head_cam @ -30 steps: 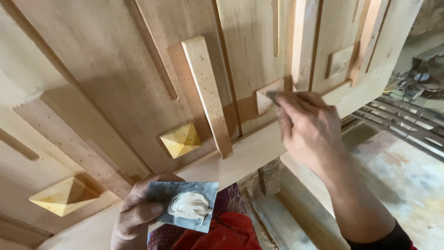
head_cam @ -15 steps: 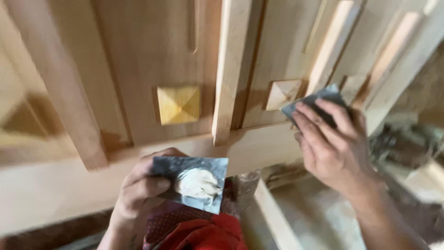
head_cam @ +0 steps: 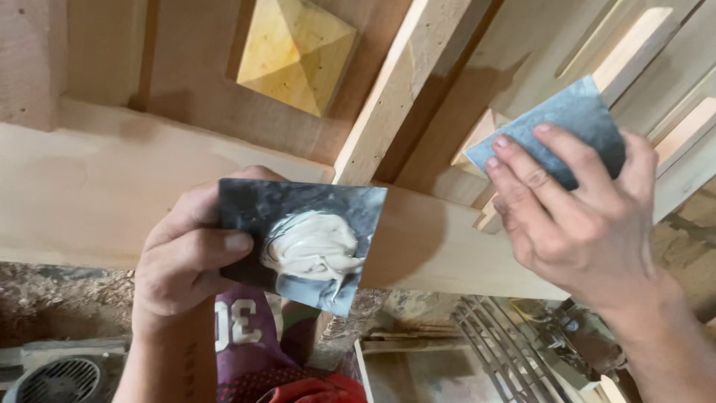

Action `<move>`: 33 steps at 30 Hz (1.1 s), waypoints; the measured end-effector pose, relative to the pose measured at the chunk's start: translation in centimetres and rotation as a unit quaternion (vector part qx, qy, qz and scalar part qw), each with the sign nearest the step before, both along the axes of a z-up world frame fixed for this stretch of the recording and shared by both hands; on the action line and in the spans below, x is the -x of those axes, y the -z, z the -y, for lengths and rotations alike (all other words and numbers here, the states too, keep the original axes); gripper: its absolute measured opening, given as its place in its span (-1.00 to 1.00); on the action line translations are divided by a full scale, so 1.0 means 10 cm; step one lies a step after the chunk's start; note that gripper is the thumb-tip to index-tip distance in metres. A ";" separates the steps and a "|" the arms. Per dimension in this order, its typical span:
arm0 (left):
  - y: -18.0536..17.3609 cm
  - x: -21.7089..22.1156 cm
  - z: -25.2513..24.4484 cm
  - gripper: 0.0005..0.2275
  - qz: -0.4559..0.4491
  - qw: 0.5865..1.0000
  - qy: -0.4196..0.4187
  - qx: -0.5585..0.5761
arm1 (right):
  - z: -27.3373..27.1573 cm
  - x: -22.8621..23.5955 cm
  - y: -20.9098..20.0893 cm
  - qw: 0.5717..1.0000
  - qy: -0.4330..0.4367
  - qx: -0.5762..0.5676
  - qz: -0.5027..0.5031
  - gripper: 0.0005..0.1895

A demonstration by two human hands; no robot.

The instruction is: The person uses a putty knife to apply wood filler to small holes and gaps on a wooden climbing wall. They repeatedly scoop filler from a metal palette and smooth it into the surface of the wood and climbing holds.

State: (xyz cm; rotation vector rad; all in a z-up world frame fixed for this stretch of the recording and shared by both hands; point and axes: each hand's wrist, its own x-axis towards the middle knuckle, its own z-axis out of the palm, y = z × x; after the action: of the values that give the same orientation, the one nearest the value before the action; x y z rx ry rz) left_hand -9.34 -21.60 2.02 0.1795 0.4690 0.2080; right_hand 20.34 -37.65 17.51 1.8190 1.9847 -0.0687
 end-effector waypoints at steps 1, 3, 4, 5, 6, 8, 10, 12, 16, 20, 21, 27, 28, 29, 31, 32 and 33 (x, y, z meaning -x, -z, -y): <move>0.00 -0.02 -0.01 -0.58 0.010 1.000 0.003 -0.011 | 0.00 0.01 0.05 1.000 -0.010 -0.016 -0.003 -0.74; 0.03 -0.07 -0.03 -0.60 0.039 0.998 0.013 -0.038 | 0.05 0.01 0.09 1.000 -0.007 -0.018 -0.009 -0.77; 0.04 -0.09 -0.04 -0.60 0.057 0.997 0.017 -0.053 | 0.07 0.02 0.07 1.000 0.005 -0.002 -0.012 -0.78; 0.06 -0.11 -0.05 -0.60 0.074 0.995 0.021 -0.069 | 0.08 0.02 0.04 1.000 0.017 0.013 -0.016 -0.79; 0.07 -0.11 -0.05 -0.61 0.073 0.995 0.021 -0.062 | 0.07 0.01 0.01 1.000 0.011 0.024 -0.010 -0.78; 0.08 -0.09 -0.02 -0.61 0.069 0.996 0.019 -0.046 | 0.04 0.01 -0.06 0.999 -0.002 0.049 -0.001 -0.75; 0.08 -0.09 0.03 -0.60 0.045 0.998 0.026 -0.030 | -0.01 0.01 -0.15 0.997 0.004 0.072 -0.006 -0.72; 0.11 -0.11 0.02 -0.58 0.040 0.998 0.027 -0.036 | -0.08 -0.03 -0.17 0.997 0.011 0.072 -0.013 -0.71; 0.16 -0.10 0.04 -0.55 0.049 0.997 0.033 -0.044 | -0.07 -0.10 -0.09 0.998 0.001 0.063 -0.008 -0.68; 0.20 -0.14 -0.01 -0.59 0.099 0.994 0.043 -0.031 | 0.02 -0.13 -0.07 0.997 -0.048 0.065 0.011 -0.67; 0.19 -0.15 0.01 -0.61 0.104 0.992 0.033 -0.060 | 0.05 -0.09 -0.14 0.997 -0.046 0.067 0.012 -0.67; 0.17 -0.15 0.13 -0.62 0.017 0.989 -0.054 -0.139 | 0.28 -0.10 -0.28 0.999 0.015 -0.015 -0.042 -0.72; 0.21 -0.17 0.17 -0.64 0.003 0.985 -0.070 -0.160 | 0.41 -0.09 -0.26 0.994 0.043 -0.043 -0.086 -0.71; 0.23 -0.19 0.22 -0.67 -0.011 0.980 -0.087 -0.180 | 0.54 -0.08 -0.26 0.986 0.071 -0.072 -0.129 -0.70; 0.26 -0.15 0.16 -0.72 -0.052 0.959 -0.136 -0.243 | 0.81 0.03 -0.23 0.966 0.120 -0.127 -0.189 -0.70; 0.29 -0.16 0.11 -0.72 -0.039 0.961 -0.142 -0.235 | 0.99 0.12 -0.25 0.953 0.149 -0.152 -0.217 -0.70; 0.30 -0.17 0.07 -0.72 -0.030 0.962 -0.149 -0.227 | 1.16 0.19 -0.21 0.931 0.177 -0.181 -0.262 -0.69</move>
State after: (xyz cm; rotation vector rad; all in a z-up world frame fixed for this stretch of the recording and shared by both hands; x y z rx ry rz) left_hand -7.61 -22.32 -0.99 0.5663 0.5020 0.6076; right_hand 18.46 -49.21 19.58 2.6080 2.0739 -0.3528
